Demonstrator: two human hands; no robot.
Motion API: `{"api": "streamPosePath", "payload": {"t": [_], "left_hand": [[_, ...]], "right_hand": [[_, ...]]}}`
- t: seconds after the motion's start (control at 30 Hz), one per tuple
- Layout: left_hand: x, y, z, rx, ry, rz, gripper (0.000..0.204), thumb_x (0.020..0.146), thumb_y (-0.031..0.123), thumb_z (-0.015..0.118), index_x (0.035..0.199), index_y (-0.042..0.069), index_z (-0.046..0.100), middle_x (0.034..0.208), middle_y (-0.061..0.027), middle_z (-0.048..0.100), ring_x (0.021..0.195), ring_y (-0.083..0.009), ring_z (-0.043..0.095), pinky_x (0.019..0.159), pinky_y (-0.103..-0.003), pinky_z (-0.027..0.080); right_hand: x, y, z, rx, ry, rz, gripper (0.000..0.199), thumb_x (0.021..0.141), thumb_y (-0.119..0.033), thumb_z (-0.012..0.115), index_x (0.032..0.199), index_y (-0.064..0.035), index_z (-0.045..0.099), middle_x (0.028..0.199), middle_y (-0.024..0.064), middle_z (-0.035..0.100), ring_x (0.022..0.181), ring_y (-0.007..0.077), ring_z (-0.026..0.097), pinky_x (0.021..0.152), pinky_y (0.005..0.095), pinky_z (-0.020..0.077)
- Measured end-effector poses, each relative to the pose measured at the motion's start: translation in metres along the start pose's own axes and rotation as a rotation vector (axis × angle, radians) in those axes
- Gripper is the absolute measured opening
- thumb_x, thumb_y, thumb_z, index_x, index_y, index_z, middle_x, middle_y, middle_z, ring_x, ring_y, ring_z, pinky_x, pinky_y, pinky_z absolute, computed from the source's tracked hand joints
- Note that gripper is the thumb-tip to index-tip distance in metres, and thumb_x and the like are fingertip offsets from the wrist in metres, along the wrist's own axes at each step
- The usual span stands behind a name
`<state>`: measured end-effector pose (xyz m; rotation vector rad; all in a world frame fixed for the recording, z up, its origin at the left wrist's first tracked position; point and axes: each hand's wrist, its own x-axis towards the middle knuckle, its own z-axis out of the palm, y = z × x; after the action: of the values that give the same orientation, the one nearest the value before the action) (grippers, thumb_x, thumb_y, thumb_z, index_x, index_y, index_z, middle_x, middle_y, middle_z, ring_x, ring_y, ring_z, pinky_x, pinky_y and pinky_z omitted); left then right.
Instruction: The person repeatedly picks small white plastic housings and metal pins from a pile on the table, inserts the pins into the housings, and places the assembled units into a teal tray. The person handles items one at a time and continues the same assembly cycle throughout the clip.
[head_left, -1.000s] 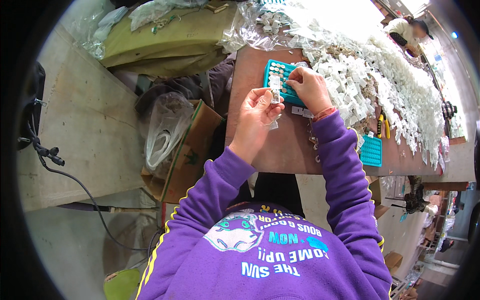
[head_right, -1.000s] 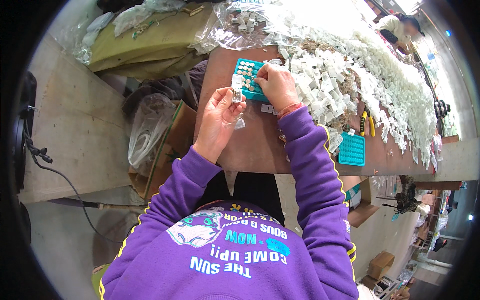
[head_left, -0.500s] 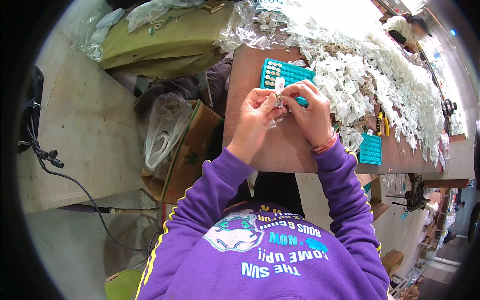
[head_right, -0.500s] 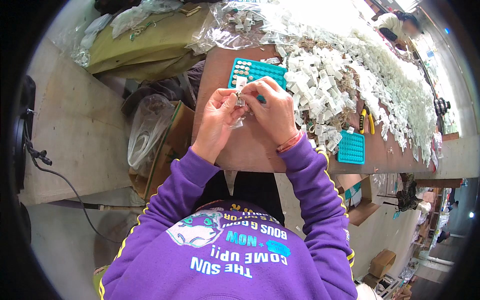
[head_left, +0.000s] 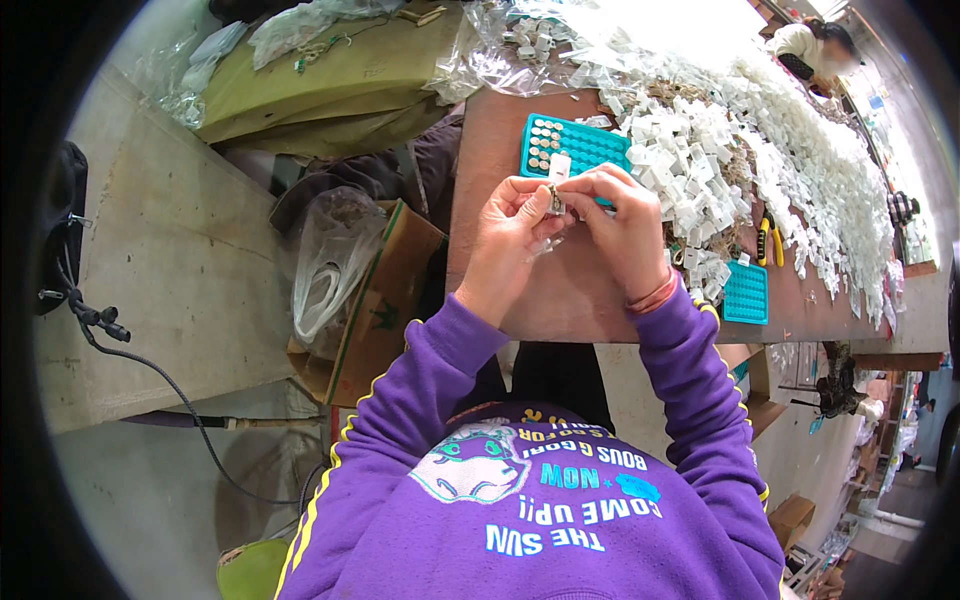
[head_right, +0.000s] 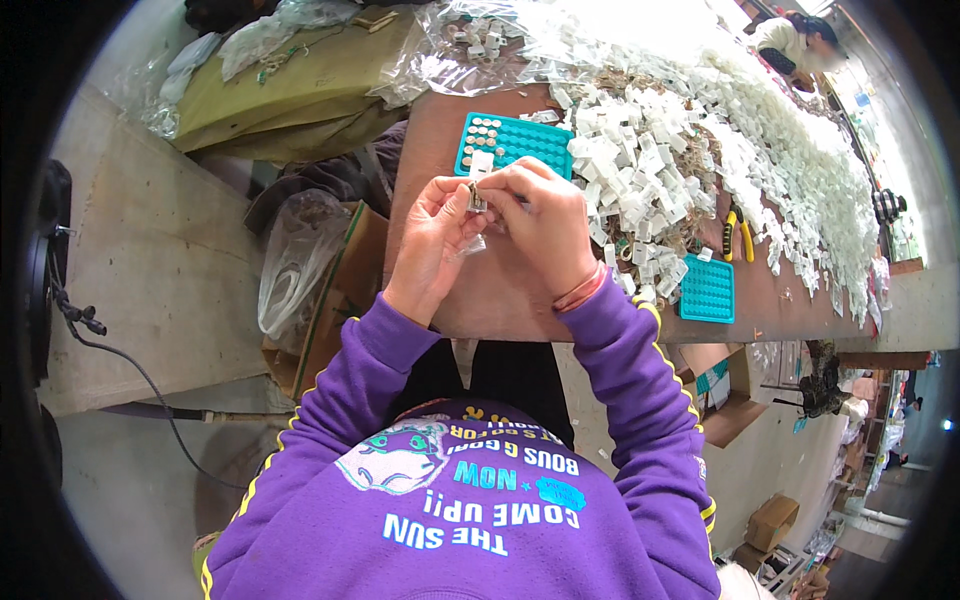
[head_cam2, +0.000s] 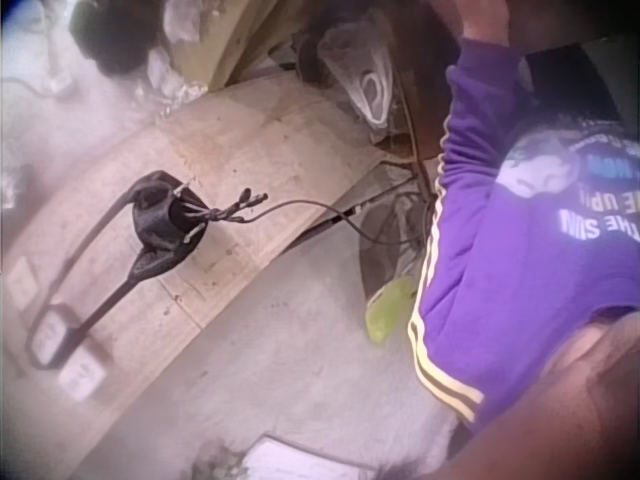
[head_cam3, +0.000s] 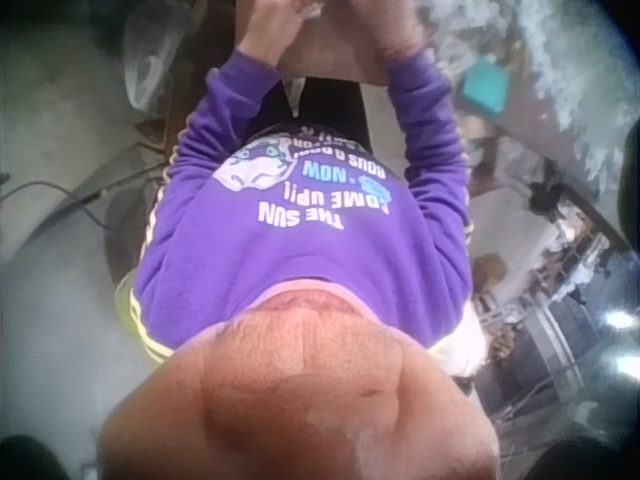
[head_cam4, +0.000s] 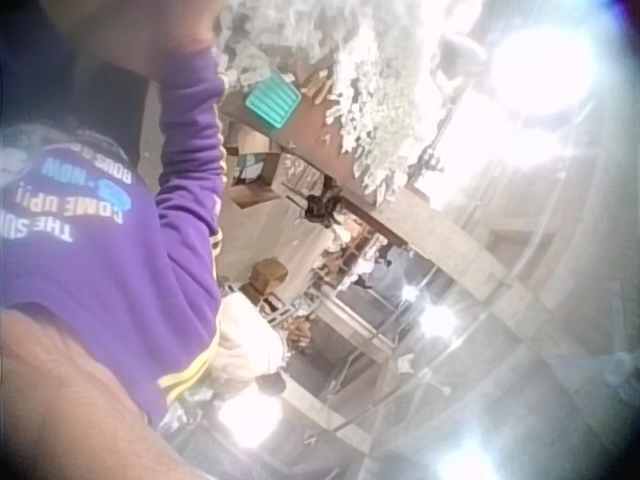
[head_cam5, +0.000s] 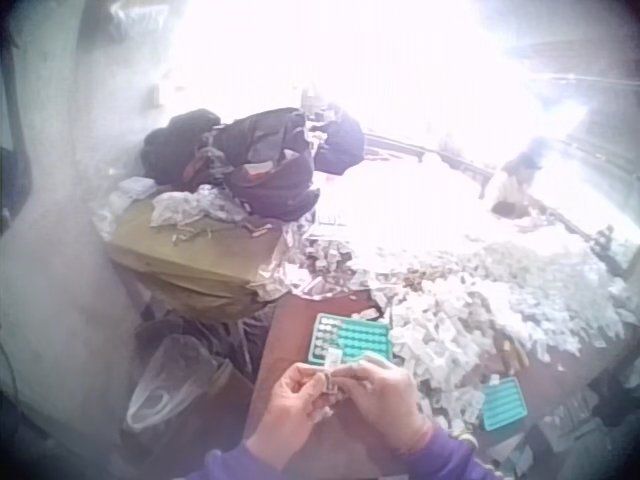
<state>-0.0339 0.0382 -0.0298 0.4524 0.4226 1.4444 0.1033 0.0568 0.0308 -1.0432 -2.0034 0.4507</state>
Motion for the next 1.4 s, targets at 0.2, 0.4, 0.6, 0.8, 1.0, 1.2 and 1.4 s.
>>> {"api": "streamPosePath", "payload": {"t": [0.2,0.4,0.6,0.8,1.0,1.2,1.4], "left_hand": [[0.000,0.000,-0.002,-0.067,0.001,0.045,0.011,0.095,0.013,0.057,0.102,0.005,0.056,0.095,-0.0040,0.062,0.080,-0.0101,0.061,0.074,-0.023,0.053],[-0.001,0.002,0.001,-0.098,-0.009,0.000,0.013,0.094,0.011,0.058,0.104,0.004,0.055,0.094,-0.0064,0.063,0.080,-0.0135,0.064,0.073,-0.024,0.055],[0.001,0.001,-0.003,-0.149,-0.109,-0.121,0.019,0.095,0.013,0.057,0.111,0.003,0.055,0.098,-0.0071,0.063,0.086,-0.0147,0.064,0.079,-0.027,0.053],[0.003,0.001,-0.009,-0.246,-0.151,-0.159,0.019,0.097,0.015,0.053,0.113,0.005,0.055,0.099,-0.0053,0.062,0.086,-0.0128,0.062,0.078,-0.026,0.052],[-0.001,0.003,-0.011,-0.270,-0.083,-0.205,0.022,0.099,0.026,0.048,0.114,0.011,0.055,0.103,0.0002,0.060,0.091,-0.0093,0.058,0.082,-0.027,0.049],[0.001,0.002,-0.004,-0.098,-0.057,-0.077,0.020,0.098,0.021,0.053,0.112,0.008,0.055,0.100,-0.0032,0.062,0.088,-0.0128,0.061,0.081,-0.030,0.050],[0.000,0.003,0.000,-0.088,-0.135,-0.131,0.015,0.096,0.017,0.055,0.106,0.006,0.055,0.097,-0.0088,0.064,0.084,-0.0189,0.063,0.078,-0.033,0.052]], "right_hand": [[-0.013,0.005,0.018,-0.167,0.145,-0.210,0.020,0.080,0.003,0.067,0.098,-0.0023,0.070,0.095,0.0115,0.069,0.084,0.0216,0.066,0.074,0.0291,0.0526],[-0.011,-0.002,0.014,0.140,0.133,0.005,0.026,0.083,-0.002,0.066,0.108,-0.0062,0.068,0.092,0.0081,0.069,0.081,0.0174,0.066,0.073,0.0288,0.0512],[0.019,0.001,-0.015,0.720,-0.195,0.616,0.028,0.090,-0.020,0.064,0.113,-0.0035,0.064,0.089,0.0018,0.065,0.081,0.0077,0.060,0.070,0.0220,0.0476],[0.005,0.001,0.015,-0.026,0.152,-0.061,0.016,0.078,-0.007,0.071,0.094,-0.0049,0.070,0.084,0.0085,0.065,0.073,0.0190,0.065,0.062,0.0292,0.0528],[0.006,0.000,0.013,-0.027,0.007,-0.342,0.027,0.075,-0.006,0.071,0.102,-0.0052,0.069,0.096,0.0102,0.065,0.084,0.0250,0.066,0.072,0.0330,0.0541],[0.014,-0.006,0.000,0.015,-0.021,-0.252,0.022,0.077,-0.005,0.070,0.099,-0.0063,0.069,0.092,0.0096,0.067,0.077,0.0215,0.067,0.067,0.0306,0.0545],[0.009,-0.013,-0.004,0.088,0.030,0.145,0.008,0.082,-0.003,0.068,0.090,-0.0022,0.069,0.084,0.0061,0.070,0.074,0.0106,0.066,0.067,0.0230,0.0523]]}}
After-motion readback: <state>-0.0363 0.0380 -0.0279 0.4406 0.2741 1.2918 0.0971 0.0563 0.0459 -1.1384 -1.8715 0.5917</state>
